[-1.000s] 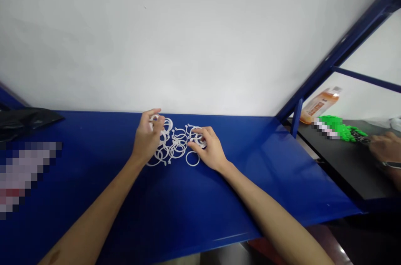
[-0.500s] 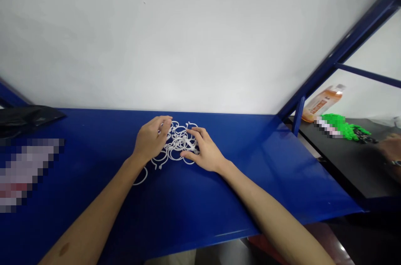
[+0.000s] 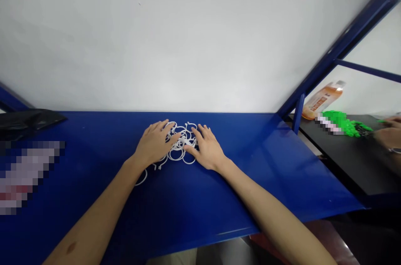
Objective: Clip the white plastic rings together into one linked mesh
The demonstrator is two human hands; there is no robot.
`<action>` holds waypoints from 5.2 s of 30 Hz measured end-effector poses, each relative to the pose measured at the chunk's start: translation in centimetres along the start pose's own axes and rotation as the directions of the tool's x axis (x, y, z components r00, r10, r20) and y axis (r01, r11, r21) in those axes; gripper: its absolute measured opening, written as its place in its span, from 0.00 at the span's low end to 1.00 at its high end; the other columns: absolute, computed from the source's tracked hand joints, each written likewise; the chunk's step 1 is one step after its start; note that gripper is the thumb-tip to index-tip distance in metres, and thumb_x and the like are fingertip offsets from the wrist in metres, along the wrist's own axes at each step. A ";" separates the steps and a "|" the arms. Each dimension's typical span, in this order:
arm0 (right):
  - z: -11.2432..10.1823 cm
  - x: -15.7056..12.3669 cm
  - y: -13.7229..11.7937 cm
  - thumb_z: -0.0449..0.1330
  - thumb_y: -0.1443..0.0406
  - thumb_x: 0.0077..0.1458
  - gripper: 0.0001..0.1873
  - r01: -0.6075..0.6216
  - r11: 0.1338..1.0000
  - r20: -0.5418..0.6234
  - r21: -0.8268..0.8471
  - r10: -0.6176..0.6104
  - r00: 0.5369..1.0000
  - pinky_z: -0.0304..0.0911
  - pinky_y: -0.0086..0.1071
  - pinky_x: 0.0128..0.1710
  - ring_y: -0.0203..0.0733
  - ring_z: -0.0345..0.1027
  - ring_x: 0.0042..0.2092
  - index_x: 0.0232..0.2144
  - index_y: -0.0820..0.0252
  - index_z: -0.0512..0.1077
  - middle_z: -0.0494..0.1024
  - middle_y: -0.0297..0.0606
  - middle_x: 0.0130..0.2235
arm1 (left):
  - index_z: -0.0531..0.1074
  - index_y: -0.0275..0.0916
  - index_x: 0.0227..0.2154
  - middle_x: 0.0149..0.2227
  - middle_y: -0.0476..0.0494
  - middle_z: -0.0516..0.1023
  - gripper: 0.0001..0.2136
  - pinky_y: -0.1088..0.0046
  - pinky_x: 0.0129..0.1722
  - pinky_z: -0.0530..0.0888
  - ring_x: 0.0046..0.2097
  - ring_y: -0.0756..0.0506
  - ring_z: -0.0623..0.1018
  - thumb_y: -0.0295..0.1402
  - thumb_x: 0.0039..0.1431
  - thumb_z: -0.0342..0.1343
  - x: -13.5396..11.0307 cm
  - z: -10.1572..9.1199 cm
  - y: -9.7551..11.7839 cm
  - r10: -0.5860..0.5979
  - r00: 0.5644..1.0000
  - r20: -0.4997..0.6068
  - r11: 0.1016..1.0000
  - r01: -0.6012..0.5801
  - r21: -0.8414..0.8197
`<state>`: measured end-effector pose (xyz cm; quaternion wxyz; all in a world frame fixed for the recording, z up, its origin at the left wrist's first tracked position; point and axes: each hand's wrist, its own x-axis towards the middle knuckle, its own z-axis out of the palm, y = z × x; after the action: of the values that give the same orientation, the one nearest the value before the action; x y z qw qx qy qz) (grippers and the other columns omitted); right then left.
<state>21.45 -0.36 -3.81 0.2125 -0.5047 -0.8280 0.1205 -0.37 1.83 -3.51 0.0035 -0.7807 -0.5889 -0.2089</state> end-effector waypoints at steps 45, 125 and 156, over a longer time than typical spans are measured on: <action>-2.3 -3.5 3.1 0.58 0.53 0.64 0.18 0.173 0.984 -0.080 0.037 -0.170 0.982 0.63 0.43 0.54 0.47 0.67 0.51 0.49 0.57 0.72 0.73 0.44 0.48 | 0.59 0.36 0.65 0.62 0.32 0.67 0.34 0.46 0.66 0.54 0.64 0.34 0.65 0.55 0.65 0.43 -2.4 -0.5 -1.4 0.140 0.989 -0.054 0.985 -0.133 0.113; -5.5 -3.8 5.2 0.55 0.63 0.66 0.11 0.148 0.978 -0.233 0.149 -0.111 0.966 0.68 0.39 0.46 0.45 0.73 0.43 0.41 0.55 0.78 0.80 0.41 0.40 | 0.73 0.41 0.40 0.42 0.42 0.78 0.12 0.57 0.49 0.68 0.47 0.38 0.73 0.44 0.62 0.57 -1.9 -0.7 4.8 0.215 0.954 -0.207 0.972 -0.230 -0.054; -4.3 -4.7 1.6 0.56 0.62 0.64 0.12 0.004 0.781 -0.133 0.625 0.102 0.986 0.64 0.29 0.32 0.34 0.68 0.30 0.49 0.54 0.71 0.73 0.30 0.30 | 0.72 0.45 0.48 0.44 0.45 0.73 0.12 0.67 0.47 0.74 0.46 0.46 0.73 0.26 0.67 0.50 -3.3 0.0 7.2 0.377 0.837 -0.397 0.872 -0.465 -0.152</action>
<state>26.57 -3.86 -1.79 0.4293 -0.4356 -0.7087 0.3517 5.52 -3.40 -2.88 0.0609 -0.8352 -0.3608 -0.4106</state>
